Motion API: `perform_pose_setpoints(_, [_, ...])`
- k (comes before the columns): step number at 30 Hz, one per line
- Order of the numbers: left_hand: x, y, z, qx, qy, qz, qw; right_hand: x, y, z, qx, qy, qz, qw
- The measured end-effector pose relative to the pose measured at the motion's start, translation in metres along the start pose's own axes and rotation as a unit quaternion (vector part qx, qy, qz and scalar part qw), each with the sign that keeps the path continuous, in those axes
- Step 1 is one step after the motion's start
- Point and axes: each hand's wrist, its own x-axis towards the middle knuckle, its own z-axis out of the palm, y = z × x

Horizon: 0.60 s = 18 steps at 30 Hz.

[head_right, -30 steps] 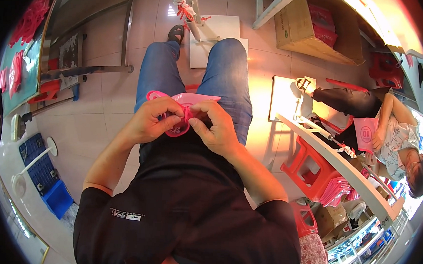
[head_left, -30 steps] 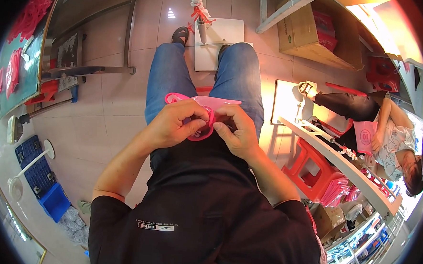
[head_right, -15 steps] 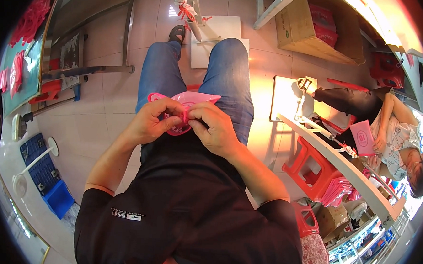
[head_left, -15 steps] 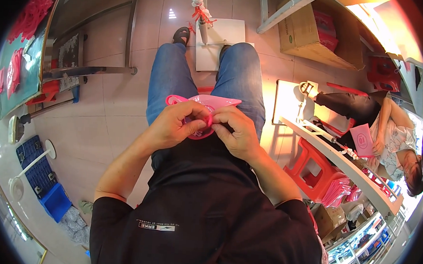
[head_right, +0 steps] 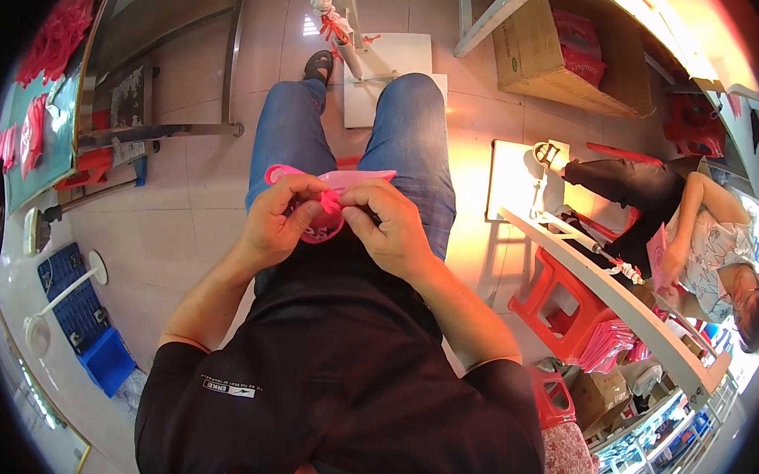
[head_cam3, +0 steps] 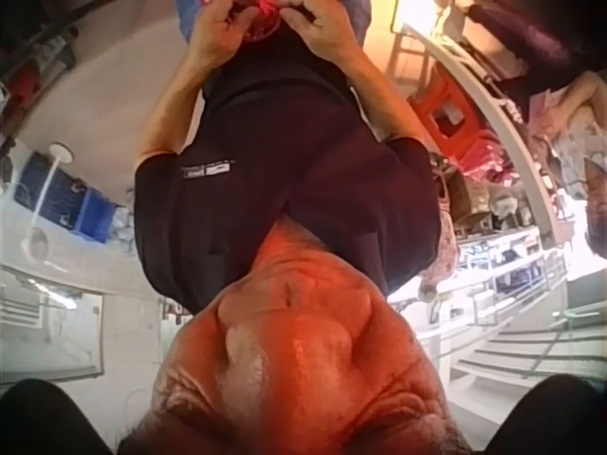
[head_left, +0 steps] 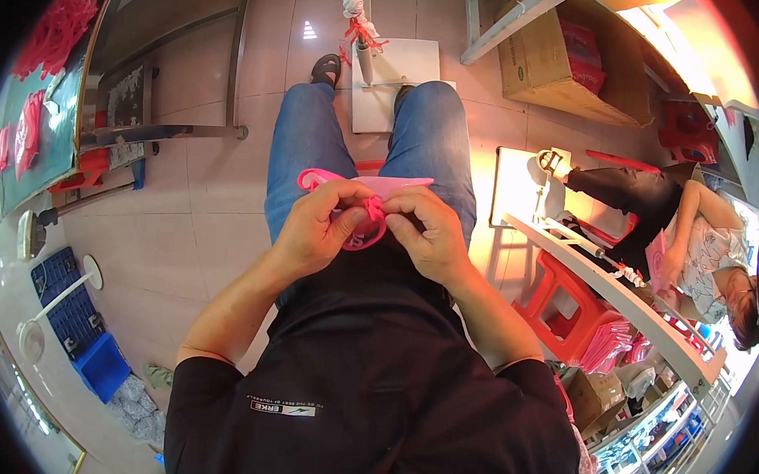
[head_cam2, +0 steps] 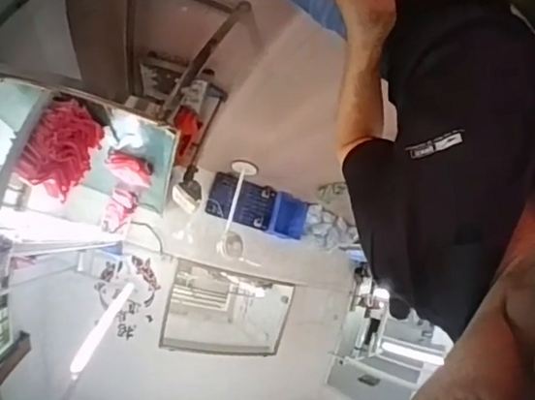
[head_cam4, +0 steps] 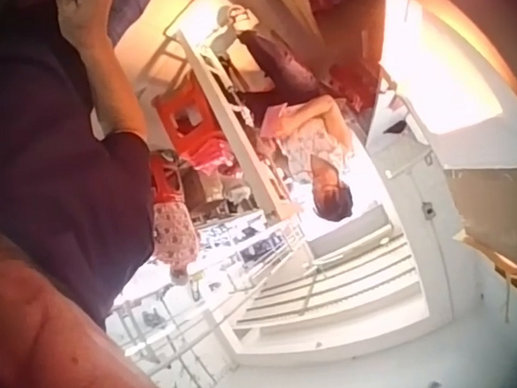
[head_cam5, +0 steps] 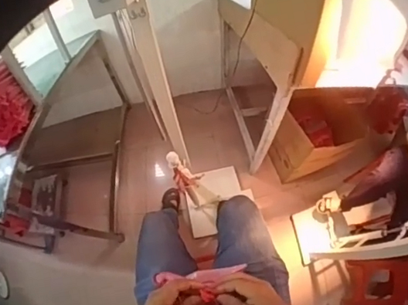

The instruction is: Folding pink drawstring bags at a factory workbench.

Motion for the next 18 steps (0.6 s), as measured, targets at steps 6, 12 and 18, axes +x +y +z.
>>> perform_pose_setpoints(6, [-0.002,-0.014,-0.002,-0.058,-0.017,0.003,0.998,0.01,-0.009,0.0,-0.048,0.002,-0.075,0.996])
perform_pose_setpoints(12, [-0.002,-0.013,0.0,-0.121,-0.025,0.007,0.992,0.026,-0.015,-0.013,-0.247,0.009,-0.245,0.937])
perform_pose_setpoints(18, [0.006,0.028,0.017,0.179,0.117,0.171,0.962,0.033,-0.018,-0.018,-0.297,0.011,-0.197,0.934])
